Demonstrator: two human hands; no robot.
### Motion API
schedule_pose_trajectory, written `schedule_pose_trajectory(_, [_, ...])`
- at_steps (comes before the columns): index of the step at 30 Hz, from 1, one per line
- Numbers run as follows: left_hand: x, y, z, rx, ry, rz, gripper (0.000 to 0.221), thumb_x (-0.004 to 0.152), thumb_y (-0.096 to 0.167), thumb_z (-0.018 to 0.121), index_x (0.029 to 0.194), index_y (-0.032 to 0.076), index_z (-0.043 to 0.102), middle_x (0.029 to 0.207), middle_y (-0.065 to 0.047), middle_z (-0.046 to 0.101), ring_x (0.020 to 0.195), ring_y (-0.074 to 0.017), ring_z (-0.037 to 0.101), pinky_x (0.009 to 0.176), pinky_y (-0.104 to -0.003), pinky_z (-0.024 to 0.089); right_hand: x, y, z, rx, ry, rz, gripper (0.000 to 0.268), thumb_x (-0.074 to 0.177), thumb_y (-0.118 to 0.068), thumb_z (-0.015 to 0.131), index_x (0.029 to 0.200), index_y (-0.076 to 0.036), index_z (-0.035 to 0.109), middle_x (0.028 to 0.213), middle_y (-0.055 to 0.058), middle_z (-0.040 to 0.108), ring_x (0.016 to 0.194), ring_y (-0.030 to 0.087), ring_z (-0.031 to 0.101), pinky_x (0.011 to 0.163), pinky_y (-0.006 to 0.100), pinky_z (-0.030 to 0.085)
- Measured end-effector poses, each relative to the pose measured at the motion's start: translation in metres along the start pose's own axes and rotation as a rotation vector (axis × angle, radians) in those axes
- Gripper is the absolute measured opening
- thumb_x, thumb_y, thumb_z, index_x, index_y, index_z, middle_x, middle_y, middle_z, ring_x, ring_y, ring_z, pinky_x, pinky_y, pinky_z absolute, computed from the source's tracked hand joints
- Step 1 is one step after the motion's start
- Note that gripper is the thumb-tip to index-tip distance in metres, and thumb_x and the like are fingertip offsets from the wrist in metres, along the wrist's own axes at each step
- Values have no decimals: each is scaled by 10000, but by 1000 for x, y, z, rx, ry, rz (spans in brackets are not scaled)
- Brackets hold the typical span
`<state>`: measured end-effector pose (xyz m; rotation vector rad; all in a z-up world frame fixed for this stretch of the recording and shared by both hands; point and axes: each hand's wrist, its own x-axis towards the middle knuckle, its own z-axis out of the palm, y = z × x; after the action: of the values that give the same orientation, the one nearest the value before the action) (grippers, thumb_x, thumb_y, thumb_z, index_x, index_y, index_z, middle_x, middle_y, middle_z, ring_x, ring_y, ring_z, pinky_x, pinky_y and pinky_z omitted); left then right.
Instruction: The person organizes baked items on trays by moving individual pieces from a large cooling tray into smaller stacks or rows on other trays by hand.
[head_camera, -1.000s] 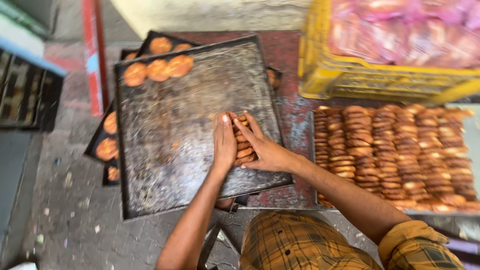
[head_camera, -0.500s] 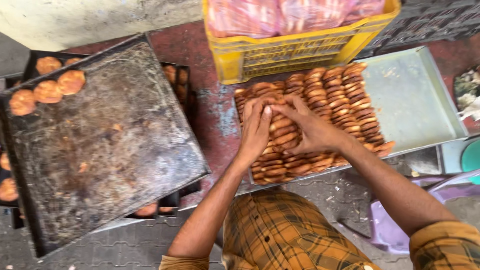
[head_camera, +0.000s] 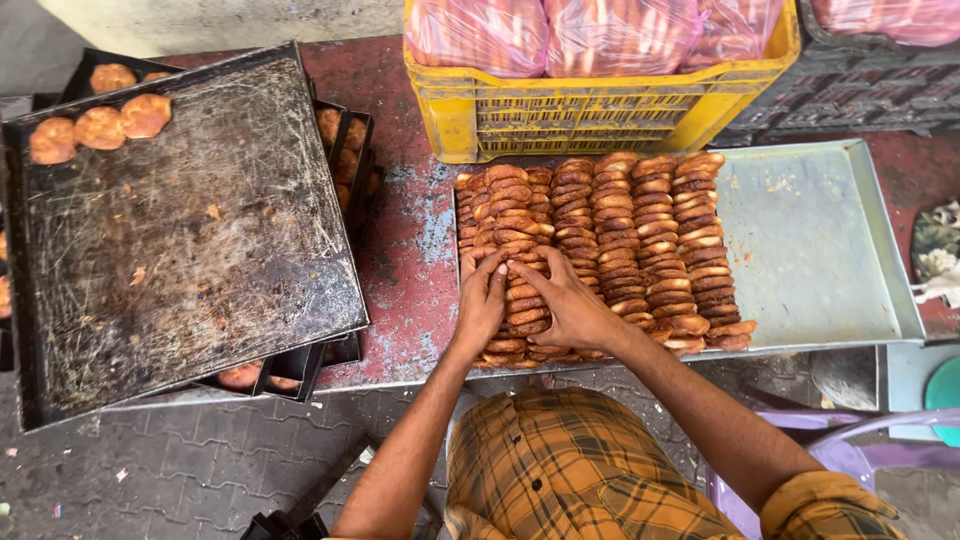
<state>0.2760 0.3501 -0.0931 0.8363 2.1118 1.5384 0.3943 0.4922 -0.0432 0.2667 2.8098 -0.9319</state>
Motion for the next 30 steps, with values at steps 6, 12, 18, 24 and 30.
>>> schedule_pose_trajectory(6, [-6, -10, 3, -19, -1, -36, 381, 1080, 194, 505, 1428, 75, 604, 1542, -169, 422, 1461, -330, 413, 1209, -468, 370, 4, -3, 4, 20, -22, -7, 1292, 576, -306, 1008, 1589, -251, 207, 1613, 240, 43, 1502, 476, 206, 1221, 544, 335])
schedule_pose_trajectory(12, [-18, -6, -12, 263, -326, -18, 890, 972, 499, 551, 1682, 176, 123, 1761, -149, -43, 1609, -408, 47, 1230, -646, 142, 6, -6, 1, -11, -112, 101, 1447, 574, -397, 1019, 1645, -225, 60, 1633, 227, -166, 1530, 469, 55, 1216, 614, 241])
schedule_pose_trajectory(18, [-24, -12, -22, 385, -483, 101, 1175, 865, 712, 647, 1668, 178, -24, 1738, -211, -122, 1589, -457, 47, 1233, -652, 204, 5, -3, 8, 41, -73, 111, 1502, 514, -417, 1020, 1637, -238, 39, 1642, 202, -169, 1533, 458, 74, 1188, 643, 287])
schedule_pose_trajectory(24, [-23, -17, -22, 352, -497, 31, 1266, 802, 691, 723, 1658, 176, -54, 1732, -210, -129, 1588, -439, 51, 1235, -639, 187, -12, 5, -2, 179, -37, 173, 1427, 519, -489, 971, 1600, -267, 68, 1709, 158, -81, 1552, 401, 147, 1194, 635, 308])
schedule_pose_trajectory(30, [-27, -22, -21, 356, -491, 38, 1258, 821, 719, 676, 1665, 139, -54, 1752, -208, -81, 1611, -407, 43, 1271, -597, 158, -16, 6, 15, 201, -57, 175, 1494, 607, -702, 792, 1586, -66, -140, 1668, 234, -110, 1547, 421, 26, 1235, 601, 158])
